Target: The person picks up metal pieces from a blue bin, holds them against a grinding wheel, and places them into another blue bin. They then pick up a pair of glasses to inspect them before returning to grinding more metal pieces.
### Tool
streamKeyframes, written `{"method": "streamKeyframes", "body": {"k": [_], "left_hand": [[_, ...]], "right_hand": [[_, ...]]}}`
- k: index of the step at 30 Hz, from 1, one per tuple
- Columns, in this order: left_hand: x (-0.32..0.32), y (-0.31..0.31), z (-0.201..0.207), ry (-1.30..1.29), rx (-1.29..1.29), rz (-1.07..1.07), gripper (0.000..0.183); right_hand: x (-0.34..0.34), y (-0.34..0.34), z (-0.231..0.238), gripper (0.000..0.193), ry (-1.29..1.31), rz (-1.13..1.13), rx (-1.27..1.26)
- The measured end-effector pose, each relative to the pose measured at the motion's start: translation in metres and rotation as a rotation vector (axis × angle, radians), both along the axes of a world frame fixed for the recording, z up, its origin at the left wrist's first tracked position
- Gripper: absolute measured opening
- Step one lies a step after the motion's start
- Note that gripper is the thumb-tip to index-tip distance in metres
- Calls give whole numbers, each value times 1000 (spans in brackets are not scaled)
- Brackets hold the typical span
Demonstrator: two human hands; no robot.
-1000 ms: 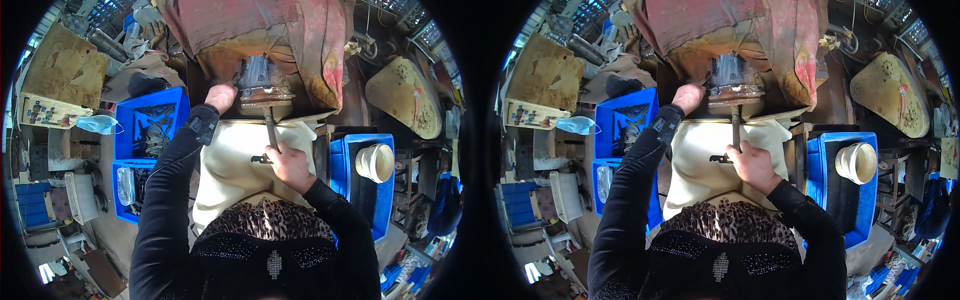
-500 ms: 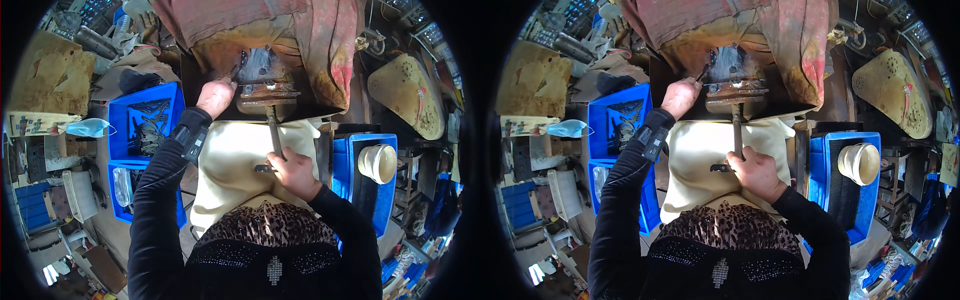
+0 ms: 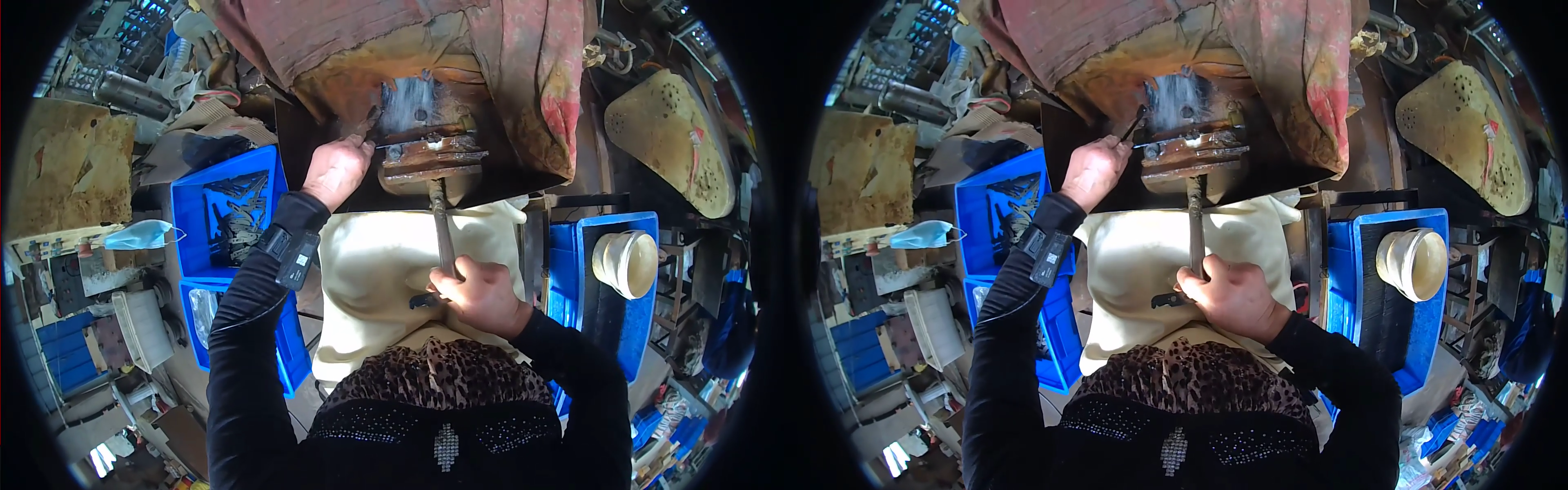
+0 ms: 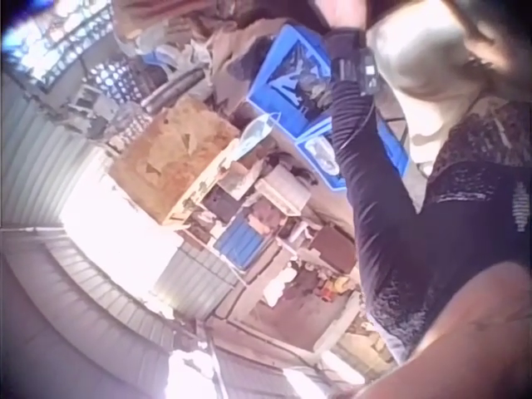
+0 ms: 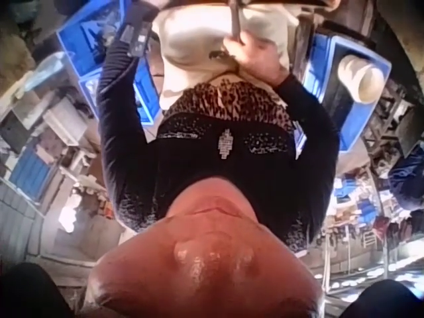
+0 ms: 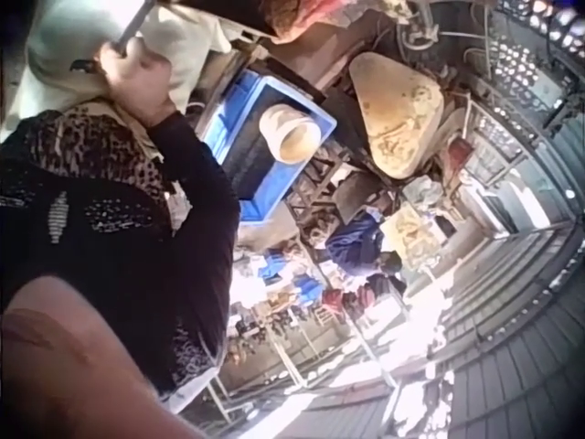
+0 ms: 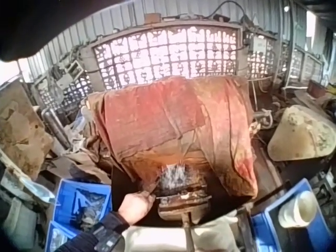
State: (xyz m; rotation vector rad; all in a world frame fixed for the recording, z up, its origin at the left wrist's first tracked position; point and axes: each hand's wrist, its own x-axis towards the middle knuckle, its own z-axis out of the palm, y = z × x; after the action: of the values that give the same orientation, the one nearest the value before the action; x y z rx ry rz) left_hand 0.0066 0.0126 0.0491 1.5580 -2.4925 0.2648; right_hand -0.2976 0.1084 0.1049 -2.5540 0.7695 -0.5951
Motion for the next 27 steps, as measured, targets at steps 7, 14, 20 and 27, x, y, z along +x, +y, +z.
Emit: {"method": "streamKeyframes", "body": {"k": [7, 14, 20, 27], "left_hand": [[0, -4, 1, 3, -3, -18, 10], [3, -6, 7, 101, 11, 42, 14], [5, 13, 32, 308, -133, 290, 24], [12, 40, 15, 394, -46, 295, 63]], "right_hand": [[-3, 1, -2, 25, 18, -2, 8], [4, -10, 6, 29, -60, -22, -135], [46, -75, 59, 27, 20, -197, -284], [116, -205, 100, 23, 109, -375, -340]]}}
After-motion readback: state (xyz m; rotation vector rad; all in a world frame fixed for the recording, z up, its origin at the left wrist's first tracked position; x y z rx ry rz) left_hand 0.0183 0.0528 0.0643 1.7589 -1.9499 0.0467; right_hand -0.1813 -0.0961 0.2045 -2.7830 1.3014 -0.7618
